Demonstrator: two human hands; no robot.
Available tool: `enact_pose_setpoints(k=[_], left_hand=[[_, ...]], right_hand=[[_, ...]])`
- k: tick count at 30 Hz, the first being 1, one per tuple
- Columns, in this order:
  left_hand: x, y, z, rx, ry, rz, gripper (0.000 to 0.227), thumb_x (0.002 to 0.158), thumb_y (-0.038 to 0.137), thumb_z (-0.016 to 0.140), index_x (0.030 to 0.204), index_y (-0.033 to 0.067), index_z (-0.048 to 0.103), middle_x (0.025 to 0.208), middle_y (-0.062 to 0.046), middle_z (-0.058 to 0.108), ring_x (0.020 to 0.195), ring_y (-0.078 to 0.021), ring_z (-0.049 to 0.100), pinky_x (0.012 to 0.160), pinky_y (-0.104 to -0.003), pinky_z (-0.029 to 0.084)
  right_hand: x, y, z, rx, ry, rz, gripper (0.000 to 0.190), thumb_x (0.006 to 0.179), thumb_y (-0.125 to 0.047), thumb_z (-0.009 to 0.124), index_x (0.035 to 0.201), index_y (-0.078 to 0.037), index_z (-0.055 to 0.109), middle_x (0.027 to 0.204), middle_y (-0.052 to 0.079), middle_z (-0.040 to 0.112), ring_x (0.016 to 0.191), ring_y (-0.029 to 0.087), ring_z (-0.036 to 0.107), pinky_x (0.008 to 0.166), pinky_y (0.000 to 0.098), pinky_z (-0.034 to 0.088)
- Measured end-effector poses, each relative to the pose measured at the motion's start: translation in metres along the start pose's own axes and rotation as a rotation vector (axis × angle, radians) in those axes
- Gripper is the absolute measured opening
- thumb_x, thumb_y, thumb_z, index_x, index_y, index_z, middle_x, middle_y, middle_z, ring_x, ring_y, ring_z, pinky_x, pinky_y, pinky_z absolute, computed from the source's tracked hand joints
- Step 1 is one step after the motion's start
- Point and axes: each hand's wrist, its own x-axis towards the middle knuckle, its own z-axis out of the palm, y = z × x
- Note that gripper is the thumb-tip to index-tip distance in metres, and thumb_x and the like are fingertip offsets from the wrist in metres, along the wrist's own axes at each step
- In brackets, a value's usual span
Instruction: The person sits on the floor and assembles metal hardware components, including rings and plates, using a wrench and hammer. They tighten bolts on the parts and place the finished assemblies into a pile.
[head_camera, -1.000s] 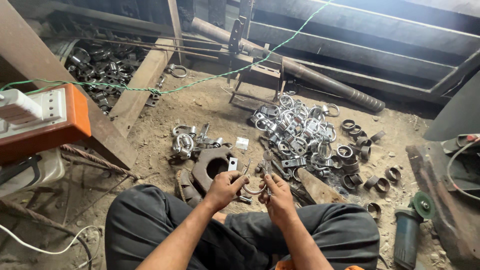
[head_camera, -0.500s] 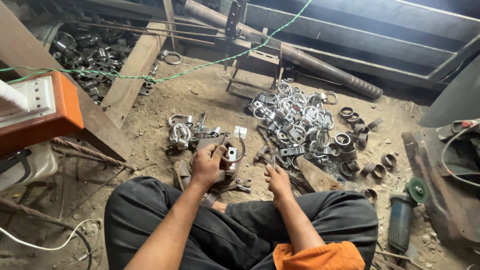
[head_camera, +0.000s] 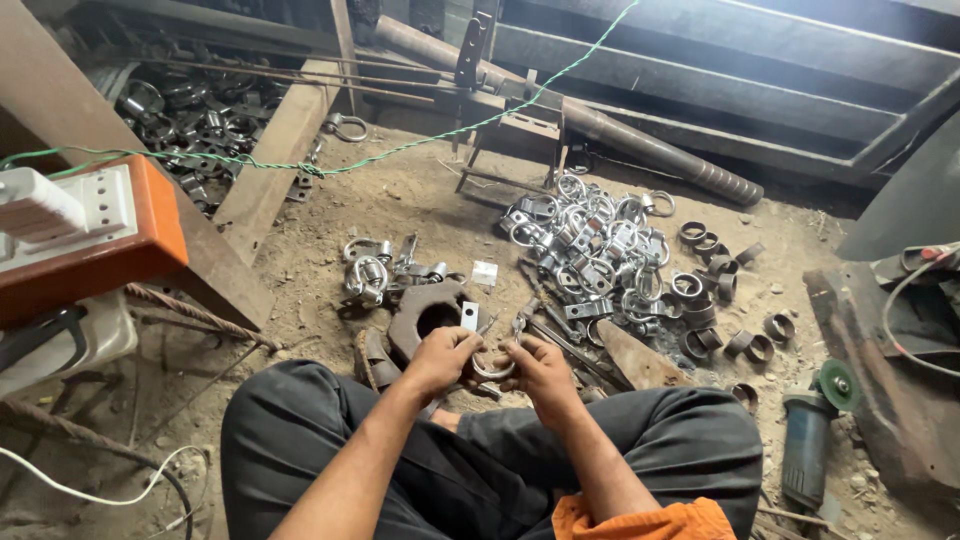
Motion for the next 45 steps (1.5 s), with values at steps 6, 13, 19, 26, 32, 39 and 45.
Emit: enact_pose_setpoints(k=[6,13,19,26,32,39,45], left_hand=[[-0.042,0.042,0.013,0.558,0.205,0.703,0.040,0.075,0.018,0.083,0.110,0.0013,0.072,0.104,-0.015,0.068,0.103,-0.0347,0.064,0.086,-0.046,0.050],[-0.048,0.043,0.025,0.843,0.073,0.757,0.018,0.084,0.020,0.079,0.097,0.0081,0.073,0.094,-0.010,0.072,0.095,-0.0304,0.069,0.089,-0.043,0.052],[-0.041,0.027,0.021,0.584,0.024,0.595,0.019,0.088,0.014,0.072,0.105,0.0043,0.070,0.099,-0.013,0.071,0.092,-0.0295,0.069,0.080,-0.040,0.054],[0.002,0.004,-0.023,-0.068,0.212,0.303,0.024,0.103,0.015,0.053,0.111,0.0028,0.072,0.088,-0.004,0.075,0.080,-0.0147,0.068,0.075,-0.032,0.056],[0.027,-0.018,-0.060,-0.347,0.318,0.234,0.027,0.107,0.017,0.047,0.113,-0.0019,0.065,0.081,-0.008,0.070,0.077,-0.0156,0.068,0.077,-0.029,0.056],[0.037,-0.021,-0.071,-0.605,0.292,0.185,0.027,0.107,0.019,0.047,0.110,-0.0020,0.064,0.079,-0.005,0.063,0.075,-0.0167,0.066,0.076,-0.031,0.055],[0.049,-0.023,-0.073,-0.517,0.311,0.217,0.027,0.107,0.019,0.048,0.110,-0.0014,0.066,0.079,-0.003,0.062,0.074,-0.0146,0.065,0.075,-0.029,0.053]], right_hand=[[0.004,0.002,-0.008,-0.010,0.125,-0.018,0.021,0.099,-0.018,0.063,0.098,0.004,0.063,0.085,0.012,0.073,0.067,0.020,0.071,0.060,0.0321,0.061],[-0.005,-0.013,-0.003,0.080,0.121,-0.065,0.021,0.100,-0.016,0.063,0.099,0.005,0.063,0.085,0.014,0.071,0.071,0.021,0.073,0.069,0.0369,0.065],[-0.010,-0.019,-0.003,0.073,0.011,-0.047,0.030,0.102,-0.024,0.057,0.109,0.004,0.066,0.092,0.012,0.073,0.077,0.021,0.076,0.073,0.0344,0.065],[-0.019,-0.047,-0.018,-0.274,0.157,-0.152,0.032,0.097,-0.028,0.063,0.114,-0.002,0.071,0.092,0.009,0.074,0.074,0.017,0.073,0.066,0.0309,0.062],[0.002,-0.096,-0.031,-1.129,0.250,0.006,0.034,0.095,-0.036,0.067,0.109,-0.006,0.078,0.091,0.014,0.079,0.077,0.024,0.074,0.072,0.0379,0.059],[0.077,0.006,-0.122,-1.471,0.321,-0.058,0.043,0.085,-0.035,0.074,0.115,-0.004,0.071,0.112,0.025,0.071,0.108,0.041,0.066,0.094,0.0481,0.052],[0.107,0.050,-0.156,-1.687,0.195,0.047,0.040,0.087,-0.032,0.070,0.113,-0.002,0.065,0.115,0.025,0.068,0.110,0.041,0.066,0.097,0.0480,0.054]])
